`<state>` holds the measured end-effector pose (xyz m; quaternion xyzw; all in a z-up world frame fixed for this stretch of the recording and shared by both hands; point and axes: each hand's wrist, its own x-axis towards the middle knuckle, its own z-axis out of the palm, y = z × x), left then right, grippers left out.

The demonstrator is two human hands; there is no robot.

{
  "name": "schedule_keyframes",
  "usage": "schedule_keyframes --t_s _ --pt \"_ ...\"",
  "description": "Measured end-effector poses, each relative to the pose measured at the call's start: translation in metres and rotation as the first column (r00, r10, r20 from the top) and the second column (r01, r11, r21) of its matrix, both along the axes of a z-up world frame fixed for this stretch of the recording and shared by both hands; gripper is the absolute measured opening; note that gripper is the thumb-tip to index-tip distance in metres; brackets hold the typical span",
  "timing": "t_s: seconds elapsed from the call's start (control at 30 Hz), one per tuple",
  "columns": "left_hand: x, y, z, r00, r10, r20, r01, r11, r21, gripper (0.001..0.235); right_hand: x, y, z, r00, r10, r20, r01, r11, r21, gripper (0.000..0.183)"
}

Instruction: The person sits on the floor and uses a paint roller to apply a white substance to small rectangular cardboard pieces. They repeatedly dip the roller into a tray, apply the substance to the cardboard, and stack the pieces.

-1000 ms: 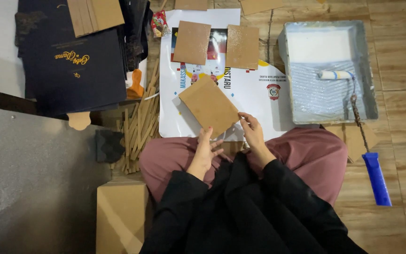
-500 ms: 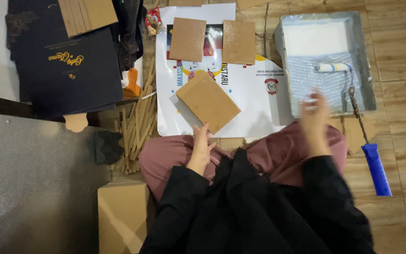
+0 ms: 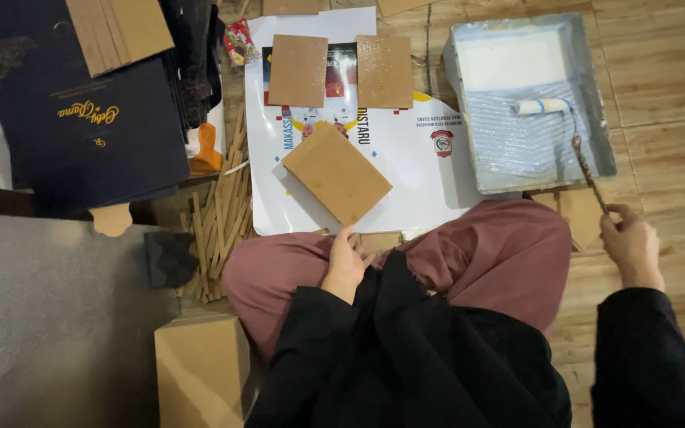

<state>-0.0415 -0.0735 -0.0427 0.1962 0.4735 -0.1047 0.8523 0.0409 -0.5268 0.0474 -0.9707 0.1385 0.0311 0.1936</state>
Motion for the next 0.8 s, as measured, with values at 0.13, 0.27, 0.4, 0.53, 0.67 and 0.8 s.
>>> schedule_keyframes --t_s 0.13,0.27,0.4,0.53,0.67,0.8 --pt "0.002 -0.001 -0.006 1.0 0.027 -0.005 -0.027 0.999 0.026 0.062 -0.006 0.048 0.062 0.991 0.117 0.06 -0.114 0.992 -0.048 0.035" --pt "0.004 -0.002 0.01 1.0 0.018 -0.025 -0.016 0.998 0.069 0.054 -0.023 0.135 0.126 0.976 0.219 -0.009 -0.219 0.976 0.005 0.045" --pt "0.007 -0.002 -0.011 0.995 0.026 -0.096 -0.015 0.993 0.117 0.045 -0.036 0.2 0.134 0.931 0.322 -0.174 -0.355 0.912 -0.207 0.045" --pt "0.011 -0.001 -0.012 0.996 -0.028 -0.089 0.043 0.985 0.166 0.048 -0.041 0.243 0.125 0.764 0.641 -0.08 -0.615 0.684 -0.392 0.049" --pt "0.015 -0.005 -0.034 0.994 -0.028 -0.108 0.046 0.985 0.168 0.055 -0.045 0.268 0.109 0.736 0.672 -0.081 -0.644 0.659 -0.388 0.047" --pt "0.02 -0.01 -0.063 0.987 -0.035 -0.154 0.069 0.973 0.221 0.047 -0.043 0.27 0.061 0.693 0.721 -0.006 -0.633 0.604 -0.485 0.051"
